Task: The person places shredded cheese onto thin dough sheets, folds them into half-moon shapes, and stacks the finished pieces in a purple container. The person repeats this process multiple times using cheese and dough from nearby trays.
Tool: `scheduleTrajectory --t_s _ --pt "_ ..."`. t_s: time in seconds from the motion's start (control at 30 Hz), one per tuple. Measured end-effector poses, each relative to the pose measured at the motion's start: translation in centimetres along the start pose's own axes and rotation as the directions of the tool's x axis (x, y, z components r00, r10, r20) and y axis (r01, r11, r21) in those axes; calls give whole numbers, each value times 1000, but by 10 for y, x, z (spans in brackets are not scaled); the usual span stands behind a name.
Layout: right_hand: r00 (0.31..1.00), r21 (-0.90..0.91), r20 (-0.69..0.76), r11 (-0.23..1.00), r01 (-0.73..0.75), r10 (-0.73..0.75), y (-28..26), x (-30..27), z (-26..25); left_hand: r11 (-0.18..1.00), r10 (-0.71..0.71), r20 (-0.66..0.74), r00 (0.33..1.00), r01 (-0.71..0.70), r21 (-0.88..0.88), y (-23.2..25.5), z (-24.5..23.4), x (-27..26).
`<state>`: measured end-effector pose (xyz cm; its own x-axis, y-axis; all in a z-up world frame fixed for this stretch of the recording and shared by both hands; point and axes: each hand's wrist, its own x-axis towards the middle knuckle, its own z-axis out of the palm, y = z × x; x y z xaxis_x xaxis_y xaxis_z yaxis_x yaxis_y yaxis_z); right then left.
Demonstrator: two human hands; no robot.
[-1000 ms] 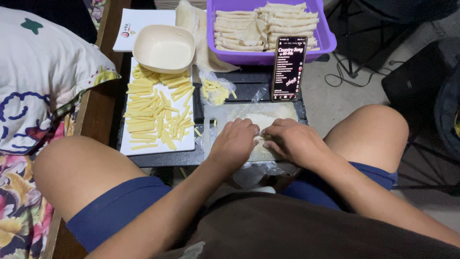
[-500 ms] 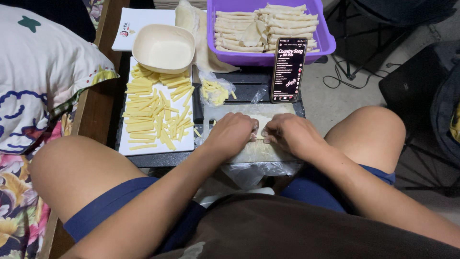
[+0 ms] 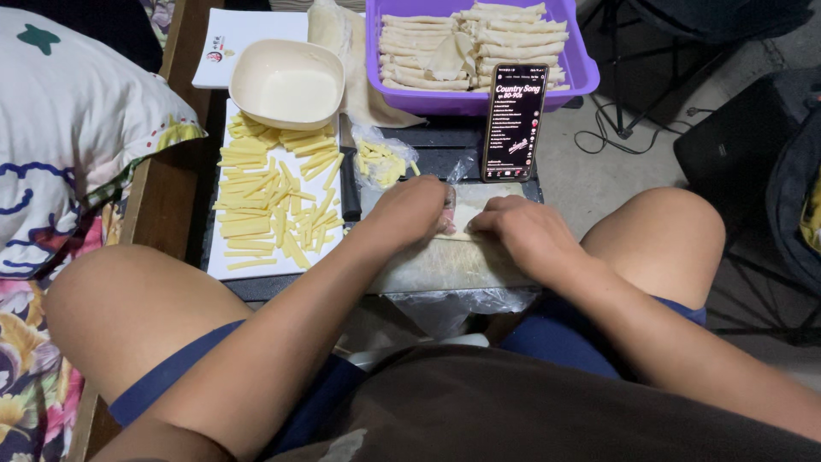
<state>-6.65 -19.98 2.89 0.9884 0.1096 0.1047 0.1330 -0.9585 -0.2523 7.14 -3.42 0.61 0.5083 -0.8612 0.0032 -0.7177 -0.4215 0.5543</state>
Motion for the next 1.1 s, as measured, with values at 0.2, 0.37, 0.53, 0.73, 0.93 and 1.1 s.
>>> scheduleTrajectory --t_s 0.2,0.37,0.53,0.73,0.93,1.1 --pt "998 -65 -31 996 -63 61 -11 -9 11 1000 -18 -144 989 20 14 7 13 -18" --pt "998 -38 -47 999 -36 34 -11 -9 7 978 207 -408 889 -176 112 39 57 -69" --pt "986 -45 -101 990 -136 131 -24 -19 9 972 214 -368 905 -159 172 41 69 -79" --pt "984 -53 -96 986 -158 153 -43 -38 34 965 244 -375 895 -186 184 33 69 -78" --pt "975 -103 63 973 -207 215 -28 -29 47 975 218 -415 883 -178 134 22 66 -68" --pt "974 -91 71 974 -209 215 -12 -13 51 986 102 -217 971 -68 155 9 63 -40"
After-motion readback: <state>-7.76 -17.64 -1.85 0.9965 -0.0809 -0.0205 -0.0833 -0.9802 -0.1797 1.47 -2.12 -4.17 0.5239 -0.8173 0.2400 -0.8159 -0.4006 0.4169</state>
